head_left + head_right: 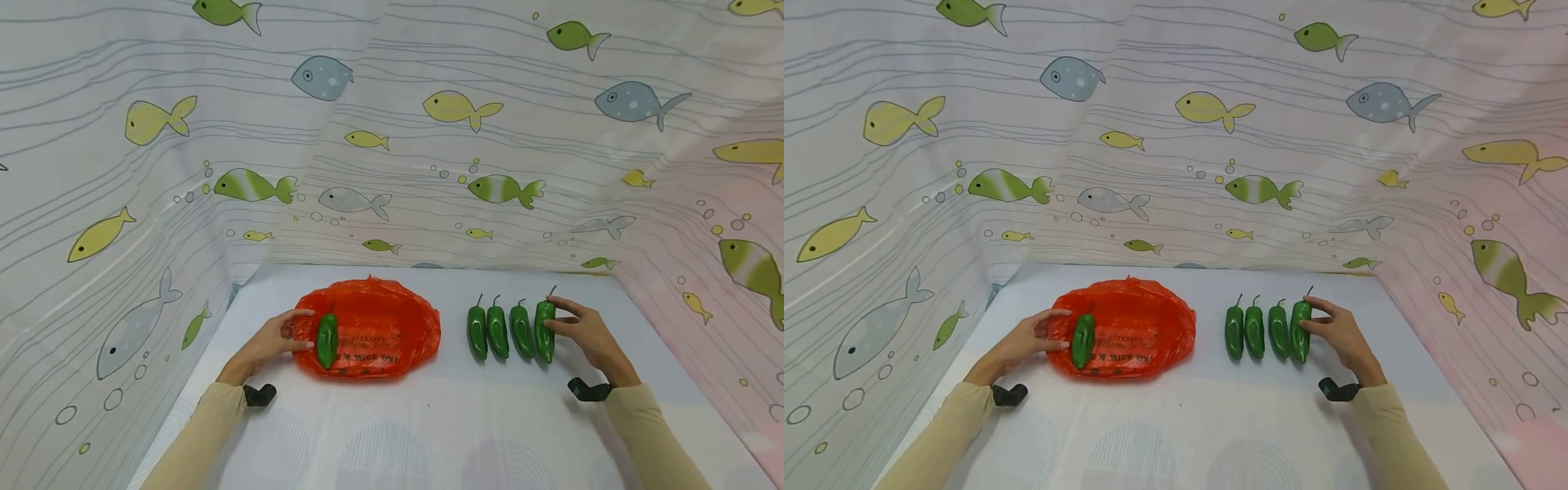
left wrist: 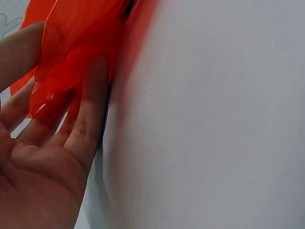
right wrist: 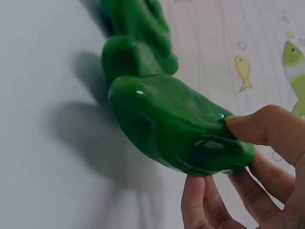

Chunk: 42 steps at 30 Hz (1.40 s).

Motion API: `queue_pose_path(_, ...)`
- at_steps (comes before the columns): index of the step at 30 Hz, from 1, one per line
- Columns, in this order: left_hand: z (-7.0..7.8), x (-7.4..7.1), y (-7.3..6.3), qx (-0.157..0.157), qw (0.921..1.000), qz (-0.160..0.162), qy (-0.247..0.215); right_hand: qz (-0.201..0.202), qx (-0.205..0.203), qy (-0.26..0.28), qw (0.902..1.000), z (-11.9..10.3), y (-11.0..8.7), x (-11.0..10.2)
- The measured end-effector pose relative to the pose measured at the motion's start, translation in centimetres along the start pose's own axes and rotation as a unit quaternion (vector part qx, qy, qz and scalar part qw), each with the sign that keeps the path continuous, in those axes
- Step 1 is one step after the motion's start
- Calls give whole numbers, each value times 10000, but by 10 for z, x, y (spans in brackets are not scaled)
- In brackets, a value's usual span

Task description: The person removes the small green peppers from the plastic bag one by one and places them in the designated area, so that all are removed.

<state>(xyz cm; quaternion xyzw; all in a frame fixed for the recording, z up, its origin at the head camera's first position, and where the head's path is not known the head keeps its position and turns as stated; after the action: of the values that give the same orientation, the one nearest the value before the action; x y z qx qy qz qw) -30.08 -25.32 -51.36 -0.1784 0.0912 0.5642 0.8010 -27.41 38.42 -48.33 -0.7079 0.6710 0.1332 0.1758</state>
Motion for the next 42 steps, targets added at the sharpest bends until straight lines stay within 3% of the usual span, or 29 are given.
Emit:
queue_pose_path(16,-4,-1,-1,-29,10000,34,44,-51,263,-356,9990,22,12,1)
queue_pose_path(26,-3,0,-1,23,9999,3,-108,-353,289,-57,9989,25,15,2)
queue_pose_path(42,1,1,-2,-22,10000,7,-73,-419,331,-460,9975,25,20,2)
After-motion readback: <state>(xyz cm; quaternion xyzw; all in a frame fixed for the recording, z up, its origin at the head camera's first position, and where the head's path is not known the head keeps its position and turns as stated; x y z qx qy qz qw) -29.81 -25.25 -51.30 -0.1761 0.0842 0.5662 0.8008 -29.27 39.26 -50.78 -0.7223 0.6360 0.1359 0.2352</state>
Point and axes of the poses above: each hand's wrist, its own y-axis towards the middle knuckle, its own x-axis out of the palm, z = x × y, the point moved 6 cm from there along y, towards the middle knuckle, and after that the axes turned 1 degree about -z, right-handed, at the moved point
